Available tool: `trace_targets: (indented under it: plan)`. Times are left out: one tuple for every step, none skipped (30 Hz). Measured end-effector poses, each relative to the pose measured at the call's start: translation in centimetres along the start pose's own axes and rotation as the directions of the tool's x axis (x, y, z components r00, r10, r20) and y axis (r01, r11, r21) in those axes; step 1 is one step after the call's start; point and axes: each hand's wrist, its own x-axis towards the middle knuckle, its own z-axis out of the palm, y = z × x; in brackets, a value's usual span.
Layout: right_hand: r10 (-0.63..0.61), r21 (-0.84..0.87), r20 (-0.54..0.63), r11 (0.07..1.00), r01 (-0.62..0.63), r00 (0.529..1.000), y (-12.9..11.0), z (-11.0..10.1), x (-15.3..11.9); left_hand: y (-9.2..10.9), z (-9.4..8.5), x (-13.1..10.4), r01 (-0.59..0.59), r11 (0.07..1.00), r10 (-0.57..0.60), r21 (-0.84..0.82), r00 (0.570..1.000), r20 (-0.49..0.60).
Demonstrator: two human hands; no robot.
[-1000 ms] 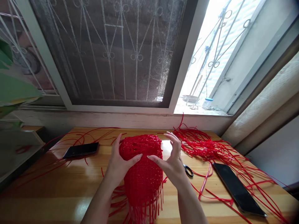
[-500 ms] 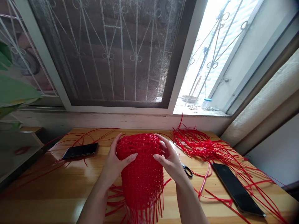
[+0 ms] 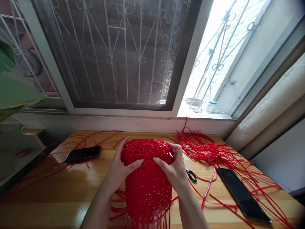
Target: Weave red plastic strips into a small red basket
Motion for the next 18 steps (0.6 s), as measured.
trace_targets:
  plan:
    - [-0.013,-0.007,0.037,1.000,0.013,0.999,0.0,-0.3,0.0,0.0,-0.1,0.1,0.004,1.000,-0.004,0.000,1.000,-0.007]
    - [-0.027,-0.003,0.098,1.000,0.027,0.995,0.0,-0.7,0.1,-0.1,-0.1,0.1,0.007,1.000,-0.007,-0.002,1.000,-0.019]
    - [-0.040,0.009,0.177,0.999,0.039,0.983,-0.1,-1.2,0.2,-0.2,-0.2,0.2,0.010,1.000,-0.010,-0.009,0.999,-0.031]
    - [-0.052,0.026,0.261,0.999,0.047,0.964,-0.2,-1.7,0.3,-0.2,-0.3,0.2,0.011,1.000,-0.012,-0.020,0.999,-0.040]
    - [-0.061,0.044,0.331,0.998,0.049,0.942,-0.2,-2.1,0.5,-0.3,-0.3,0.2,0.010,0.999,-0.011,-0.034,0.999,-0.044]
    - [-0.067,0.060,0.374,0.997,0.048,0.925,-0.3,-2.4,0.6,-0.3,-0.3,0.2,0.006,0.999,-0.008,-0.048,0.999,-0.045]
    - [-0.070,0.070,0.386,0.996,0.047,0.920,-0.3,-2.6,0.7,-0.3,-0.3,0.2,0.002,0.998,-0.005,-0.057,0.999,-0.038]
    - [-0.071,0.081,0.374,0.996,0.044,0.925,-0.4,-2.7,0.7,-0.3,-0.2,0.2,0.000,0.998,-0.001,-0.060,1.000,-0.029]
    - [-0.075,0.095,0.346,0.995,0.045,0.935,-0.4,-2.7,0.8,-0.2,-0.2,0.1,-0.004,0.998,0.002,-0.060,1.000,-0.024]
    - [-0.086,0.107,0.310,0.993,0.055,0.947,-0.4,-2.7,0.8,-0.2,-0.1,0.0,-0.008,0.998,0.007,-0.058,1.000,-0.022]
    - [-0.098,0.110,0.281,0.992,0.069,0.955,-0.5,-2.6,0.8,-0.1,0.0,0.0,-0.012,0.998,0.011,-0.057,1.000,-0.021]
    - [-0.110,0.108,0.269,0.991,0.084,0.957,-0.4,-2.5,0.7,-0.1,0.0,-0.1,-0.015,0.998,0.014,-0.060,1.000,-0.021]
    - [-0.124,0.102,0.273,0.990,0.100,0.954,-0.4,-2.5,0.7,-0.1,0.0,-0.1,-0.018,0.998,0.016,-0.064,1.000,-0.021]
    - [-0.141,0.094,0.283,0.989,0.119,0.949,-0.4,-2.4,0.7,-0.1,0.1,-0.1,-0.020,0.997,0.018,-0.068,1.000,-0.023]
    - [-0.155,0.083,0.291,0.987,0.137,0.944,-0.4,-2.4,0.6,-0.1,0.0,-0.2,-0.021,0.997,0.019,-0.068,0.999,-0.025]
    - [-0.167,0.071,0.292,0.986,0.152,0.942,-0.3,-2.4,0.6,-0.1,0.0,-0.2,-0.020,0.998,0.018,-0.064,0.999,-0.029]
    - [-0.175,0.056,0.284,0.985,0.166,0.943,-0.3,-2.3,0.5,-0.1,0.0,-0.2,-0.018,0.998,0.017,-0.059,0.999,-0.032]
    - [-0.183,0.036,0.265,0.983,0.180,0.947,-0.3,-2.3,0.5,-0.1,0.0,-0.2,-0.018,0.998,0.016,-0.056,0.999,-0.034]
